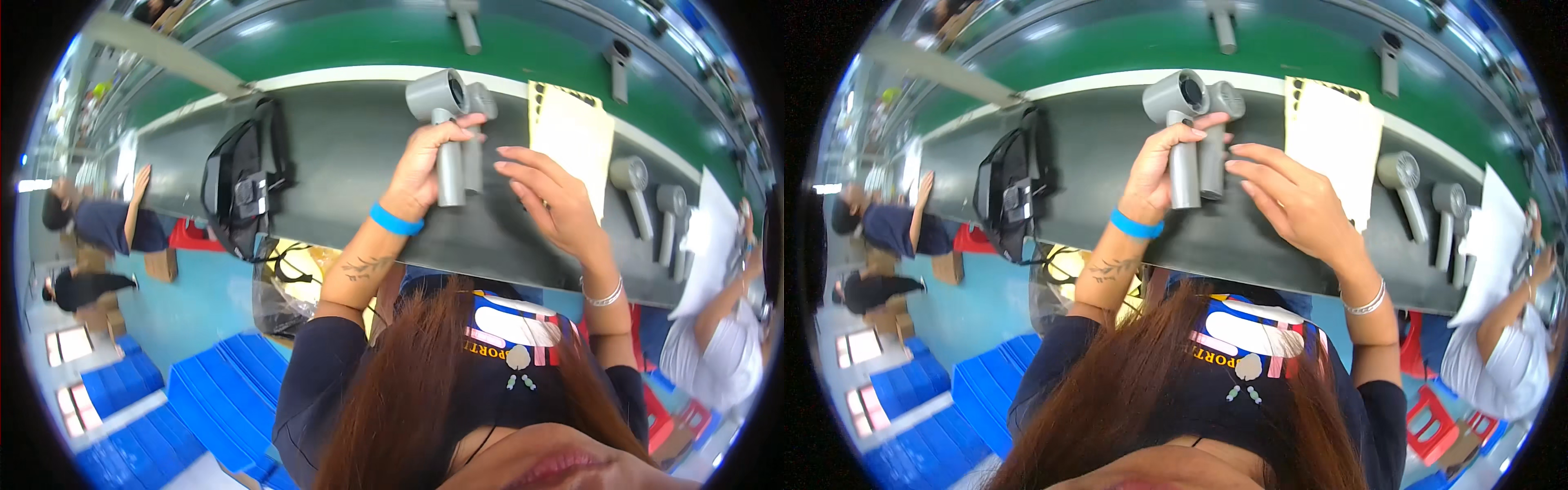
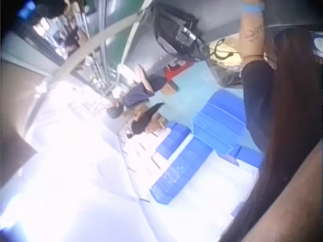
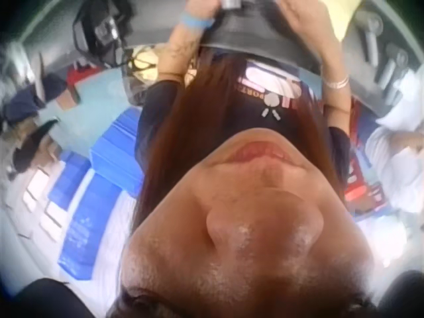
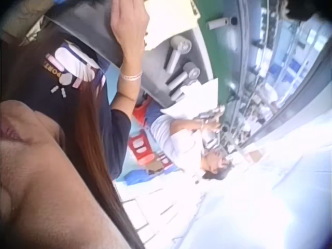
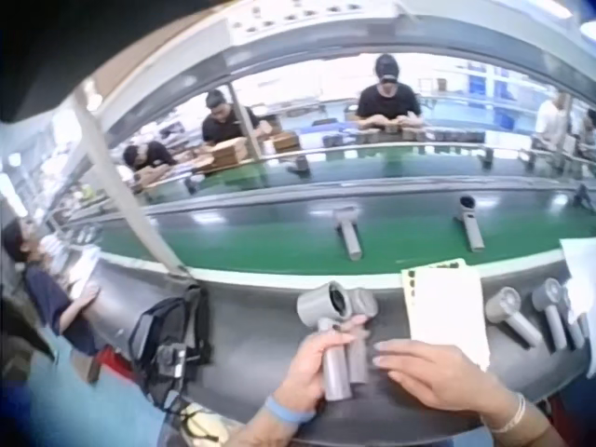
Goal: Applying circular filter components or stickers to the rear housing of hair dryers on an assembly line.
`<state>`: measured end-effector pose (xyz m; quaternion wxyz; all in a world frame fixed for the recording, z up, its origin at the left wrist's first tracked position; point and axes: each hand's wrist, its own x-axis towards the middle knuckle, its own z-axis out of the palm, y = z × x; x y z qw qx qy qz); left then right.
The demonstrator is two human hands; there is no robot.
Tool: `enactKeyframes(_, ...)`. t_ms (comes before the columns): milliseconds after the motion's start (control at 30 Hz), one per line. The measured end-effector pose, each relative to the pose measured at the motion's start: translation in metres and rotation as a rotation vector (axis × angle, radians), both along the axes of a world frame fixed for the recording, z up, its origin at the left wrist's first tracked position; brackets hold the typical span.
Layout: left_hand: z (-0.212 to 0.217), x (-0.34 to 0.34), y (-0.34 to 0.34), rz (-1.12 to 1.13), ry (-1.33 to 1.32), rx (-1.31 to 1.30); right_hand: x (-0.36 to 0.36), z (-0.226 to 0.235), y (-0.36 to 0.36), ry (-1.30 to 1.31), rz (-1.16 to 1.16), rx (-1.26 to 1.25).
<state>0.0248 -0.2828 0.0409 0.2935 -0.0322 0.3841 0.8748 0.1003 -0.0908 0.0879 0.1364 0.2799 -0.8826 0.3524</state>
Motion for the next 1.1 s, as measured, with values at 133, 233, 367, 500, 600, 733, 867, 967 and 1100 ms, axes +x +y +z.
enactKeyframes(133, -0.036, -0.043, -0.076, 0.341, 0.696, -1.186, -0.008, -0.021, -0.013, -0.123, -0.074, -0.108)
enactKeyframes(233, -0.042, -0.057, -0.125, 0.328, 0.850, -1.863, -0.013, -0.036, -0.020, -0.173, -0.066, -0.104)
enactKeyframes(367, -0.045, -0.064, -0.148, 0.231, 0.757, -1.984, -0.022, -0.048, -0.024, -0.221, -0.060, -0.116)
enactKeyframes(500, -0.043, -0.060, -0.155, 0.248, 0.815, -1.840, -0.033, -0.043, -0.018, -0.257, -0.072, -0.126)
enactKeyframes(600, -0.038, -0.057, -0.156, 0.324, 0.903, -1.710, -0.038, -0.043, -0.013, -0.324, -0.156, -0.173)
enactKeyframes(733, -0.040, -0.056, -0.170, 0.533, 0.977, -1.512, -0.041, -0.044, -0.010, -0.373, -0.181, -0.176)
enactKeyframes(867, -0.057, -0.058, -0.185, 0.636, 0.775, -1.687, -0.045, -0.051, -0.007, -0.406, -0.173, -0.152)
enactKeyframes(967, -0.045, -0.057, -0.191, 0.563, 0.448, -1.568, -0.045, -0.051, -0.008, -0.459, -0.178, -0.148)
enactKeyframes(1100, -0.021, -0.049, -0.181, 0.907, 0.707, -1.718, -0.044, -0.056, -0.004, -0.474, -0.160, -0.159)
